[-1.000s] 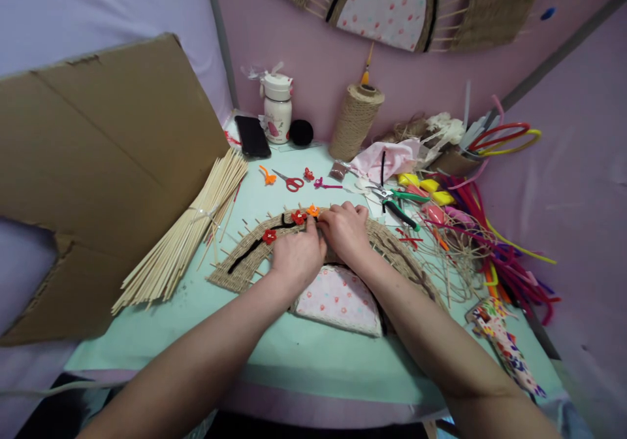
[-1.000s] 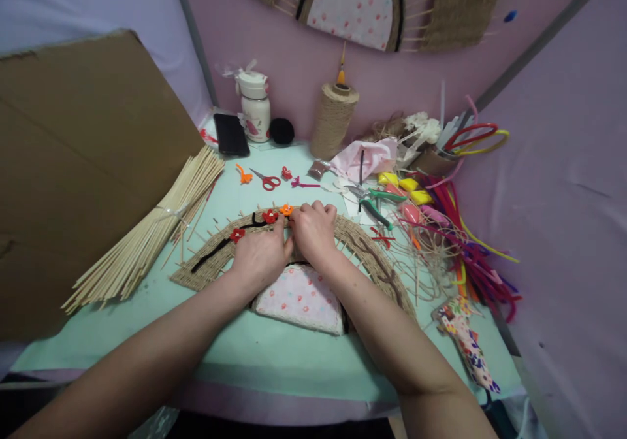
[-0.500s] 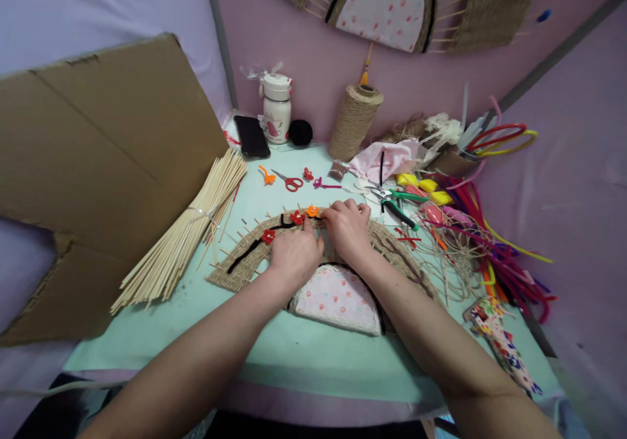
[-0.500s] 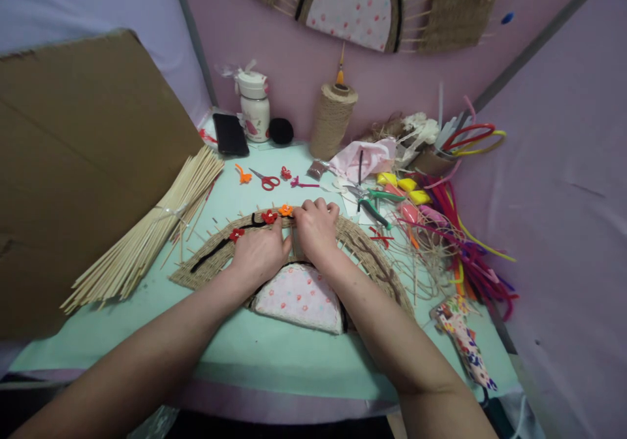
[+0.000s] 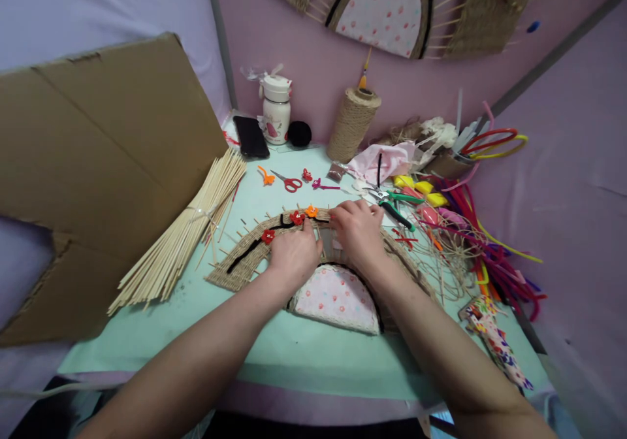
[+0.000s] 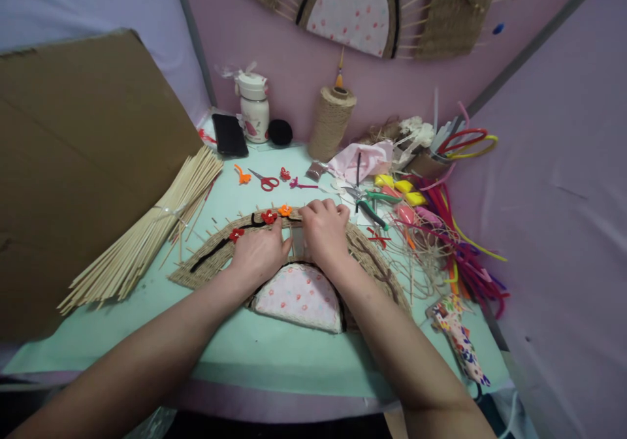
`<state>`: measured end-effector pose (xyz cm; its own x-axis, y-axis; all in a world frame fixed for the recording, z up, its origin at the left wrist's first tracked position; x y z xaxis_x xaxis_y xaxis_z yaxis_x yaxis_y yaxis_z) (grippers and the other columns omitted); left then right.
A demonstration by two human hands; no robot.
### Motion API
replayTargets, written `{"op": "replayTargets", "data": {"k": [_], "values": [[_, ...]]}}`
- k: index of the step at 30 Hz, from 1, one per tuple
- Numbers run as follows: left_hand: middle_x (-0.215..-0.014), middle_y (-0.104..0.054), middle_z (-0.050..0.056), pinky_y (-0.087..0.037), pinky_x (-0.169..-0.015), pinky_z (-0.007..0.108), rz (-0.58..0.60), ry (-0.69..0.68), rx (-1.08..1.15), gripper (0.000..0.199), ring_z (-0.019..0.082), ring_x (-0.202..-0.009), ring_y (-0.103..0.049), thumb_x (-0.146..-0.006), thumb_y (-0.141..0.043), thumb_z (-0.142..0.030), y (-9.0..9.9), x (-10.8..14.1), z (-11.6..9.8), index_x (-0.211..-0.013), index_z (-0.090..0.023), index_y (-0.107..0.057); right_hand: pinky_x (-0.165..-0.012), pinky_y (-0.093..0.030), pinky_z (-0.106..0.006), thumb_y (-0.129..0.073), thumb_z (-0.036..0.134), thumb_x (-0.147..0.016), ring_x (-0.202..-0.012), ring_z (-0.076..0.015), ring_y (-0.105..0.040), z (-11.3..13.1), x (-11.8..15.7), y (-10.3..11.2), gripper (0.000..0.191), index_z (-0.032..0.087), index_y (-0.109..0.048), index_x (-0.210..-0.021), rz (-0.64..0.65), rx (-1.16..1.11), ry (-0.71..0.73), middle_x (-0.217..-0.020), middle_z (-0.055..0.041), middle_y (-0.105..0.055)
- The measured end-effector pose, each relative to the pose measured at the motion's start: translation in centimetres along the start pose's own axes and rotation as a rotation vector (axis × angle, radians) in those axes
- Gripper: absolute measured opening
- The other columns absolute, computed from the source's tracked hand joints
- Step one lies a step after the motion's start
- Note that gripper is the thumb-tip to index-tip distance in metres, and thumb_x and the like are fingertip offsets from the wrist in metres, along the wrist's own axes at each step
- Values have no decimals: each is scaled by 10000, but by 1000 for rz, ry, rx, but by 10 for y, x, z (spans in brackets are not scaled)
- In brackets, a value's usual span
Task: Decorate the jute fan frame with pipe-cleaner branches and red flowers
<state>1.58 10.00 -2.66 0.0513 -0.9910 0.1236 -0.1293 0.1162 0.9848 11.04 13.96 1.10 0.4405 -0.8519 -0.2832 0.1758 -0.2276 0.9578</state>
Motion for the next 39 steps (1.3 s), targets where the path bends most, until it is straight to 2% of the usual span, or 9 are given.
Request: {"op": "replayTargets", "data": {"k": [2, 4, 10, 16, 26, 32, 39], "values": [[-896, -733, 194, -523, -690, 384, -4, -6, 6, 572, 305, -810, -717, -954, -404, -406, 0, 1, 0, -1418, -75, -449, -835, -189, -397, -481, 245, -962, -1012, -230, -438, -10, 8, 13, 231, 258, -709, -998, -47, 26, -37, -1049, -61, -664], [-907, -734, 194, -524, -702, 391, -7, -11, 9, 571, 305, -813, -718, -956, -401, -404, 0, 1, -1, -1420, -75, -448, -834, -195, -394, -485, 253, -959, -1006, -232, -440, -13, 16, 16, 238, 267, -716, -1014, -25, 48, -31, -1040, -63, -657], [-906, -734, 197, -526, -693, 384, -11, -12, 8, 580, 308, -824, -719, -953, -411, -412, 0, 1, 0, -1420, -70, -447, -808, -241, -367, -483, 276, -950, -1026, -241, -437, 13, 31, -8, 356, 290, -611, -1282, 156, 77, 117, -1136, -94, -589], [-898, -738, 183, -530, -676, 376, -2, -12, 9, 571, 300, -807, -720, -951, -421, -412, 0, 1, 1, -1422, -91, -452, -798, -270, -372, -417, 365, -973, -1052, -275, -441, 22, 27, -20, 415, 242, -562, -1343, 243, 115, 93, -1162, -131, -570], [-905, -733, 183, -529, -679, 381, -3, -16, 6, 564, 309, -824, -717, -951, -418, -413, 0, 2, 2, -1420, -100, -452, -789, -264, -372, -439, 346, -970, -1043, -265, -448, 19, 23, -21, 359, 248, -611, -1269, 226, 109, 59, -1145, -113, -587], [-903, -726, 194, -521, -699, 381, 16, -16, -2, 566, 307, -828, -716, -963, -382, -403, -2, 1, 1, -1435, -94, -427, -796, -233, -374, -440, 326, -986, -1017, -237, -450, 14, 7, -12, 276, 253, -696, -1059, 137, 55, 13, -1051, -83, -630], [-918, -726, 194, -517, -692, 365, 24, -25, -9, 574, 300, -834, -715, -958, -400, -404, -2, 2, 0, -1440, -93, -425, -773, -215, -372, -501, 292, -966, -999, -222, -456, 16, -13, -29, 201, 241, -695, -960, 173, 23, 40, -997, -60, -646]]}}
Point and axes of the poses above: each hand's wrist, its own x-axis away from the middle knuckle, its own y-axis out of the back of the hand, z = x × y, the point moved 10 cm from there along -x, towards the middle knuckle
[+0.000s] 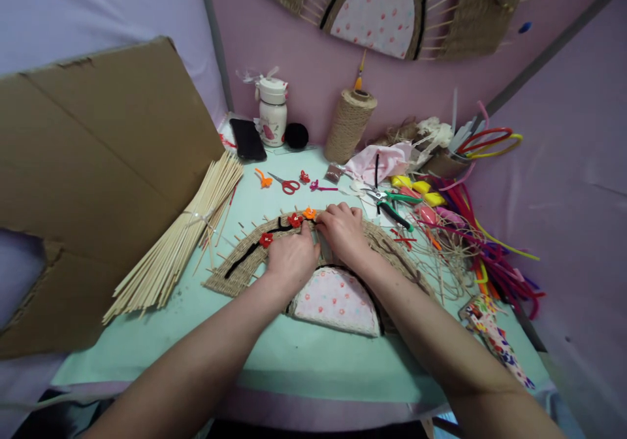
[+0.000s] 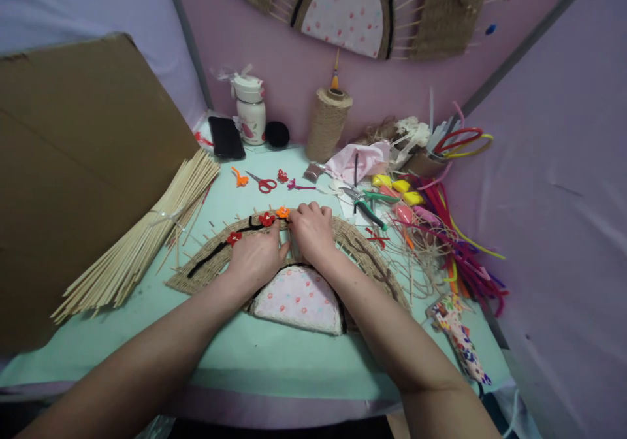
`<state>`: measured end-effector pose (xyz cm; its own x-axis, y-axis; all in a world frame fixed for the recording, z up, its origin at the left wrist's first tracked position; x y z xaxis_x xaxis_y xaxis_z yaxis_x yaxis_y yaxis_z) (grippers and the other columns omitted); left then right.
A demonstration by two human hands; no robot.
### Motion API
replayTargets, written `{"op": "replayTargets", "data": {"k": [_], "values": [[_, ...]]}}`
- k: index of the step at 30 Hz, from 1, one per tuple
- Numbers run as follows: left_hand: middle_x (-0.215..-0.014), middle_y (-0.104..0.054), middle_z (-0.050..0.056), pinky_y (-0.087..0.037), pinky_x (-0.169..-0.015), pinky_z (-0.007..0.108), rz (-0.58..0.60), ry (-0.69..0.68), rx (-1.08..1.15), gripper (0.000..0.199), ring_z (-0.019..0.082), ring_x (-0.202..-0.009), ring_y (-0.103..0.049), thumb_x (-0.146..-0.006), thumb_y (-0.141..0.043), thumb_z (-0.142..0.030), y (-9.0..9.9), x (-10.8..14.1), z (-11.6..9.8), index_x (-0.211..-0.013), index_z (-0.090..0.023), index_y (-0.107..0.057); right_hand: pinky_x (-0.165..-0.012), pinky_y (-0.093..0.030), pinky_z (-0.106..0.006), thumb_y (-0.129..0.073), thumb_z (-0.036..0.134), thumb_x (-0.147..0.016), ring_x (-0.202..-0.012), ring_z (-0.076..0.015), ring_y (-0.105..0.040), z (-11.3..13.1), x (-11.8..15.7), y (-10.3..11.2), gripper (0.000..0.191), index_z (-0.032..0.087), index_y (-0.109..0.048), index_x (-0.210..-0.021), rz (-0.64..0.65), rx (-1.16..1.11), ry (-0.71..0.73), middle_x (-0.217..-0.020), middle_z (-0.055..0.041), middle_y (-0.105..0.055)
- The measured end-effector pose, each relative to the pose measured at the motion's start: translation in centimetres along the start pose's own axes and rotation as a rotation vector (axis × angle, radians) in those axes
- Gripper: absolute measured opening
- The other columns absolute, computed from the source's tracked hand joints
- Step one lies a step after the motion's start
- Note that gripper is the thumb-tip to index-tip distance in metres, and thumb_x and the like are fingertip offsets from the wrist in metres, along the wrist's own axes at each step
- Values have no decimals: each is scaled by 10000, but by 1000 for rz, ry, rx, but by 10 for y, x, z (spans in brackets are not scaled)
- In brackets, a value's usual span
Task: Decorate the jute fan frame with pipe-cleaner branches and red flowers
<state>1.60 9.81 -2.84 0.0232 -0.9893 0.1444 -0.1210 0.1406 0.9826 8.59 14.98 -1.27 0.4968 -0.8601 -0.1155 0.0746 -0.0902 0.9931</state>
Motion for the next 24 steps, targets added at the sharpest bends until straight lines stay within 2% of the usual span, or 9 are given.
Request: {"op": "replayTargets", "data": {"k": [14, 24], "values": [[-970, -718, 206, -508, -747, 375, 45, -5, 23, 629, 299, -890, -704, -947, -426, -429, -4, -4, 0, -1474, -93, -365, -775, -211, -370, -476, 284, -969, -965, -231, -463, 0, 6, 1, 199, 220, -664, -958, -16, 29, -14, -937, -70, -671], [-1006, -719, 184, -510, -755, 395, 2, -29, 44, 591, 315, -901, -700, -917, -486, -436, -3, -8, 1, -1400, -98, -438, -783, -200, -381, -463, 276, -974, -971, -236, -459, 0, 7, 2, 218, 214, -669, -942, -5, 22, -31, -943, -74, -675]]}}
Point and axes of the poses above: each hand's wrist, its own x-axis away from the middle knuckle, its own y-axis out of the back of the hand, z = x × y, the point moved 10 cm from there along -x, towards the middle knuckle
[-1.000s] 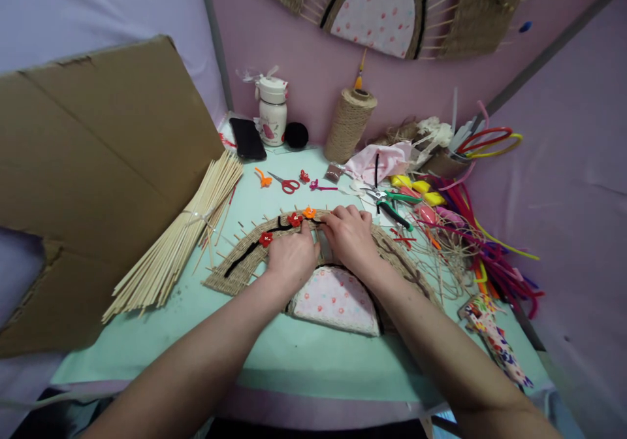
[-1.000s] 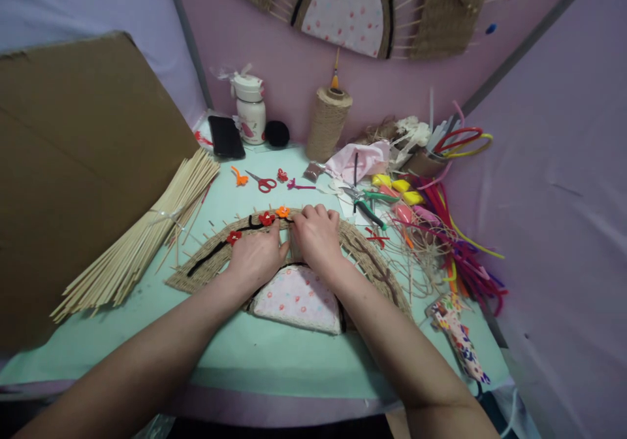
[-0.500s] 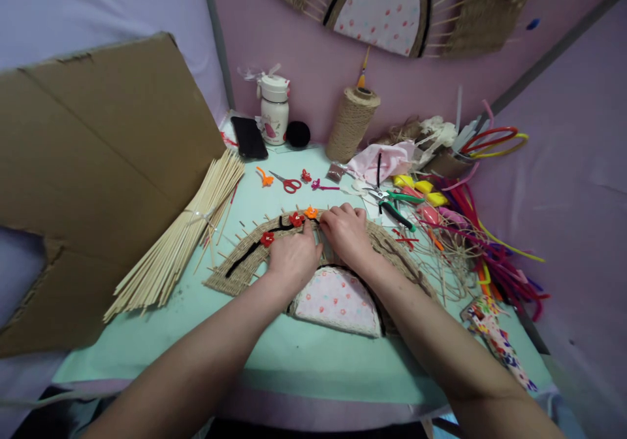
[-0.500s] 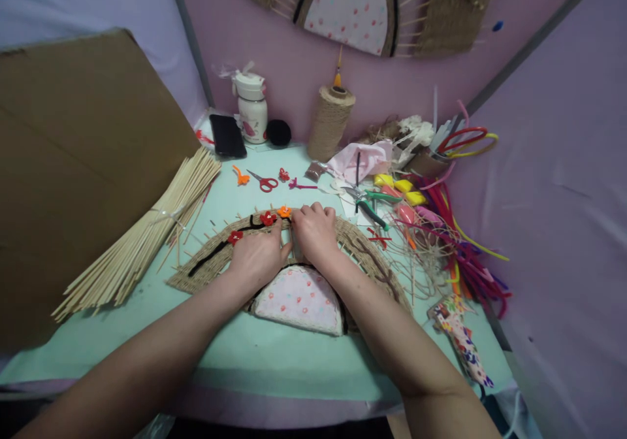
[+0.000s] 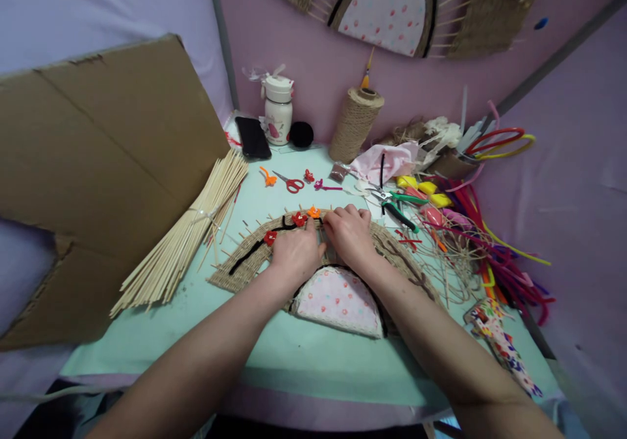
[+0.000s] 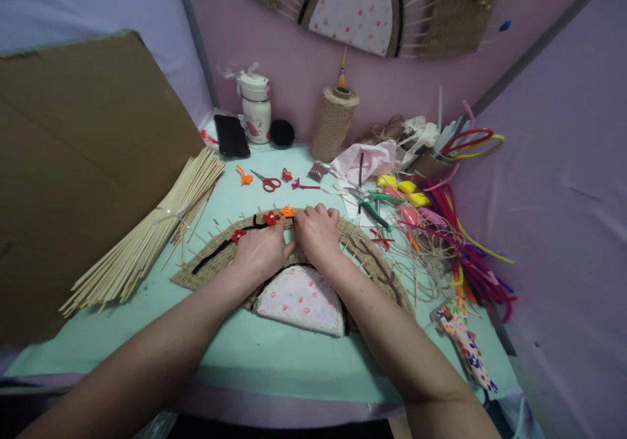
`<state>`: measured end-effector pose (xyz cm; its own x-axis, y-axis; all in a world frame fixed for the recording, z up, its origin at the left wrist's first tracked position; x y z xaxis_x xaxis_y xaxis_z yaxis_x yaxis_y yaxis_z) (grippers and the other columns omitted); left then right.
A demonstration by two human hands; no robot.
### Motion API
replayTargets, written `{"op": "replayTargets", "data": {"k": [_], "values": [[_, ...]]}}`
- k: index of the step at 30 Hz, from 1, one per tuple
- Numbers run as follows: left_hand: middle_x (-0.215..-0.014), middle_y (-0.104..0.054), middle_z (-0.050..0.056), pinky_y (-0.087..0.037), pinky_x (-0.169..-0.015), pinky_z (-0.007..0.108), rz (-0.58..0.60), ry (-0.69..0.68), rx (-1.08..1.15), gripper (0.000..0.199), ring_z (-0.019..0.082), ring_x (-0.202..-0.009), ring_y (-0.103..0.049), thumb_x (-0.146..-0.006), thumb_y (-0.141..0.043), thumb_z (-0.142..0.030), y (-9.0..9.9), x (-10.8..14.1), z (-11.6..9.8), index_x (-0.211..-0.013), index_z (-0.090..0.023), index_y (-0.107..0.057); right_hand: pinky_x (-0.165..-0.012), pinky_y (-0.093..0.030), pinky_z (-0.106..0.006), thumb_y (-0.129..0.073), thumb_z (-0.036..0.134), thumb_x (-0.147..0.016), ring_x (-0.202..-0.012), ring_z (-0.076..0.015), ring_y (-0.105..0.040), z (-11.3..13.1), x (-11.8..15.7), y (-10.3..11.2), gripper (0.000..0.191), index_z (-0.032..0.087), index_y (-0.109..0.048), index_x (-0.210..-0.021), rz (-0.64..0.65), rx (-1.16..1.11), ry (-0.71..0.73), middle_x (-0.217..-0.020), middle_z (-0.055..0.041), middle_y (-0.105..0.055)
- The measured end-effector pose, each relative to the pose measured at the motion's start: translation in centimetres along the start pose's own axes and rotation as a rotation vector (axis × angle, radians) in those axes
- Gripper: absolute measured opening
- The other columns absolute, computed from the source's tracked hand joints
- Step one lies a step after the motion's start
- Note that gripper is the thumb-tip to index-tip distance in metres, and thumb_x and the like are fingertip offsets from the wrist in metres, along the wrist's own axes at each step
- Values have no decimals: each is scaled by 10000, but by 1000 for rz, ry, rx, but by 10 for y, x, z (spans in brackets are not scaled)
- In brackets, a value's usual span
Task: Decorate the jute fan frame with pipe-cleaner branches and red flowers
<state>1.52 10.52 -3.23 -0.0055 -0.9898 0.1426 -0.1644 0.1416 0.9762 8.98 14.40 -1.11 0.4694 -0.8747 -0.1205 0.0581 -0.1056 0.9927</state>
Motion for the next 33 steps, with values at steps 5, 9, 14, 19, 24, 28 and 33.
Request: {"op": "replayTargets", "data": {"k": [5, 9, 14, 19, 24, 28, 33], "values": [[-950, -719, 203, -511, -723, 377, -7, 20, -21, 625, 310, -871, -706, -927, -483, -440, 4, 2, -1, -1416, -58, -412, -807, -200, -384, -464, 288, -981, -980, -231, -450, 0, 0, -1, 220, 218, -672, -962, -13, -34, 21, -971, -67, -669], [-929, -722, 196, -510, -725, 376, 0, 16, -31, 628, 309, -866, -707, -931, -481, -447, 2, 2, -3, -1431, -75, -403, -818, -197, -390, -483, 284, -976, -984, -228, -438, 1, 0, -4, 202, 229, -677, -984, -24, -48, 58, -986, -61, -660], [-951, -728, 196, -516, -694, 374, -3, 21, -32, 616, 313, -855, -710, -926, -492, -461, 3, 1, -3, -1419, -96, -438, -814, -197, -399, -500, 277, -968, -985, -237, -434, -4, -1, -7, 193, 239, -688, -976, -58, -35, 61, -984, -66, -658], [-932, -734, 195, -520, -671, 373, -16, 17, -35, 631, 321, -850, -712, -917, -509, -480, 5, 1, -3, -1408, -88, -460, -783, -202, -391, -519, 279, -956, -973, -239, -440, -10, 1, -4, 184, 251, -701, -964, -86, -54, 47, -969, -71, -662], [-903, -735, 191, -520, -664, 377, -23, 18, -27, 642, 322, -823, -713, -907, -521, -494, 4, 2, -3, -1403, -90, -467, -761, -204, -378, -536, 264, -939, -969, -241, -444, -28, 11, 16, 170, 236, -704, -945, -137, -70, -15, -953, -76, -671], [-907, -734, 194, -521, -676, 381, -16, 18, -24, 639, 326, -834, -712, -906, -526, -487, 3, 2, -3, -1402, -89, -467, -762, -203, -372, -544, 263, -934, -960, -240, -454, -44, 19, 27, 179, 229, -712, -883, -162, -64, -59, -930, -71, -677], [-906, -734, 198, -522, -671, 390, -28, 11, -33, 646, 333, -828, -714, -911, -517, -487, 4, 0, -4, -1406, -75, -455, -754, -203, -372, -552, 300, -938, -962, -239, -457, -32, 14, 22, 182, 231, -716, -905, -98, -45, -13, -942, -70, -676]]}}
Point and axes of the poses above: each hand's wrist, its own x-axis away from the middle knuckle, its own y-axis out of the back of the hand, z = x × y, the point moved 10 cm from there along -x, towards the middle knuckle
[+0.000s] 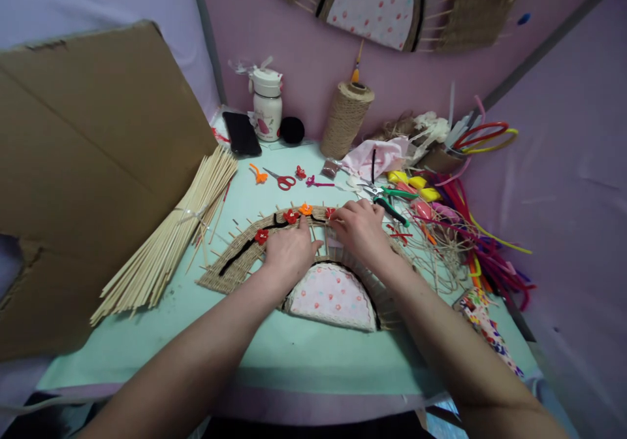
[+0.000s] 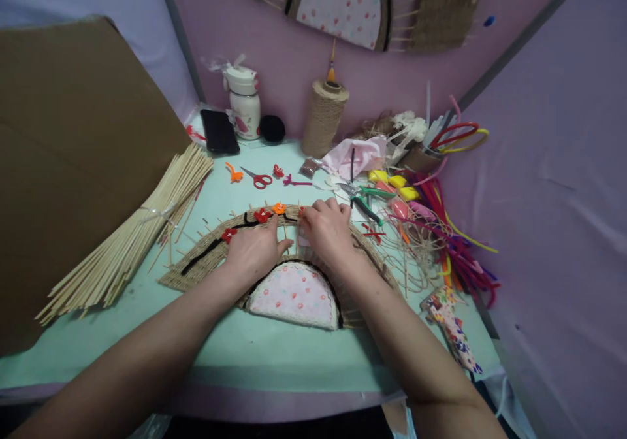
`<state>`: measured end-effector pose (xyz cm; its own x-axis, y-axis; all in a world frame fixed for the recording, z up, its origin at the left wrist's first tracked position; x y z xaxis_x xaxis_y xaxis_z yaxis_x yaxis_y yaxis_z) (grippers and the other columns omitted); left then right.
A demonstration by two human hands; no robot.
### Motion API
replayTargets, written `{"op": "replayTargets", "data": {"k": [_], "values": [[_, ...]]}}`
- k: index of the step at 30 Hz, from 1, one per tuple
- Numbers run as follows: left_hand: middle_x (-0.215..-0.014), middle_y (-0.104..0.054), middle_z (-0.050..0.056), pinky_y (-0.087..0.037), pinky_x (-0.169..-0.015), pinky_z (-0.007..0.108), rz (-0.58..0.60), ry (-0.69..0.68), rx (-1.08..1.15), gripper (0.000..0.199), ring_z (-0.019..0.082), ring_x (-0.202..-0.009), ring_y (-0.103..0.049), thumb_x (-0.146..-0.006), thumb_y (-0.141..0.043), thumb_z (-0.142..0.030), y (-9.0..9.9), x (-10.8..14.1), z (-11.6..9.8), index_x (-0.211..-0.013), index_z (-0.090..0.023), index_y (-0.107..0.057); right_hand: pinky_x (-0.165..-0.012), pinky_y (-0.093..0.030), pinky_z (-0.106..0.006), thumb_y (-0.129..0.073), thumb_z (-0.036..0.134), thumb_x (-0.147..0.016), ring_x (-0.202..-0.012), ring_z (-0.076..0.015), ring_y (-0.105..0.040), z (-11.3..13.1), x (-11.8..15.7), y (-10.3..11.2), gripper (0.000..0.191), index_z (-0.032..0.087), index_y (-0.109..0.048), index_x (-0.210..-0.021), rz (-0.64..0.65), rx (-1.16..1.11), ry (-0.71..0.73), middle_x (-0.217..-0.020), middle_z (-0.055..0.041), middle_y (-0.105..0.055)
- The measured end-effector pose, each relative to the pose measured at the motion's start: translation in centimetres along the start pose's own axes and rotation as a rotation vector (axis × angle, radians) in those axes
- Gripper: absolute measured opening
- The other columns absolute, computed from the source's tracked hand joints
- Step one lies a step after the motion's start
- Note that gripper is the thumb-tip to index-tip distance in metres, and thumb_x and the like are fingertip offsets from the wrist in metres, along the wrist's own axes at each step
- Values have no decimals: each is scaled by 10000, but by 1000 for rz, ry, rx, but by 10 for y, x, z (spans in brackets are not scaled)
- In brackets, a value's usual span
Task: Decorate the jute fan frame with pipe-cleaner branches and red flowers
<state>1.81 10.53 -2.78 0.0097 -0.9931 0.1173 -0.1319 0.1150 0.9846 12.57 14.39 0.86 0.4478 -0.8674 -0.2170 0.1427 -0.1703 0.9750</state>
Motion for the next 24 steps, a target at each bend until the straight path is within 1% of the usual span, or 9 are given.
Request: {"op": "replayTargets", "data": {"k": [4, 7, 11, 15, 19, 21, 23, 24], "values": [[-934, -732, 201, -520, -685, 388, -7, -20, -7, 627, 327, -837, -712, -918, -503, -478, 1, 0, -1, -1388, -65, -467, -753, -202, -379, -548, 284, -940, -984, -243, -449, 18, -10, -10, 171, 219, -705, -923, 46, 28, 57, -977, -79, -671], [-932, -730, 198, -516, -679, 372, -10, -12, -10, 620, 321, -842, -711, -919, -496, -483, 1, 1, 0, -1393, -84, -466, -756, -204, -383, -522, 277, -955, -982, -239, -445, 25, -15, -17, 188, 221, -696, -908, 66, 46, 99, -966, -72, -663], [-916, -731, 185, -511, -659, 372, -27, -29, -7, 605, 325, -827, -709, -913, -506, -482, 3, 3, -1, -1390, -111, -476, -753, -206, -384, -494, 265, -966, -971, -239, -443, 27, -16, -23, 207, 212, -686, -909, 72, 77, 124, -955, -76, -655], [-916, -731, 177, -509, -661, 375, -14, -38, 3, 594, 326, -829, -707, -920, -496, -474, 1, 2, -1, -1397, -122, -467, -750, -210, -379, -465, 284, -977, -985, -242, -444, 27, -15, -24, 236, 213, -687, -937, 86, 83, 111, -978, -87, -655], [-936, -727, 172, -502, -677, 366, -19, -31, 13, 587, 313, -836, -704, -922, -493, -478, 0, 3, 0, -1397, -136, -461, -760, -214, -378, -514, 348, -955, -1004, -239, -449, 30, -17, -24, 220, 216, -690, -948, 89, 60, 95, -998, -79, -661], [-918, -727, 162, -495, -670, 362, -27, -30, 21, 557, 310, -826, -701, -917, -503, -477, 2, 4, 1, -1362, -141, -494, -756, -212, -379, -520, 330, -951, -993, -235, -456, 29, -19, -26, 212, 209, -690, -910, 92, 57, 80, -971, -71, -669], [-888, -725, 143, -487, -665, 361, -44, -40, 41, 472, 303, -805, -695, -919, -502, -466, 6, 5, 1, -1263, -150, -567, -752, -208, -381, -500, 286, -955, -975, -232, -462, 27, -19, -27, 222, 200, -685, -866, 85, 61, 65, -936, -69, -677], [-873, -722, 132, -483, -678, 363, -71, -49, 56, 416, 296, -801, -689, -926, -493, -450, 10, 6, 1, -1198, -156, -603, -750, -207, -382, -492, 270, -956, -966, -231, -464, 25, -17, -26, 229, 197, -682, -850, 75, 63, 57, -923, -70, -681]]}}
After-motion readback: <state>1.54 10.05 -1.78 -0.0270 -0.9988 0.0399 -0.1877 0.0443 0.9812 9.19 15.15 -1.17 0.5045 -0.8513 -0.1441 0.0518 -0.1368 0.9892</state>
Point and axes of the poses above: each hand's wrist, its own x-axis away from the middle knuckle, its own y-axis out of the back of the hand, z = x × y, the point moved 10 cm from there along -x, towards the middle knuckle
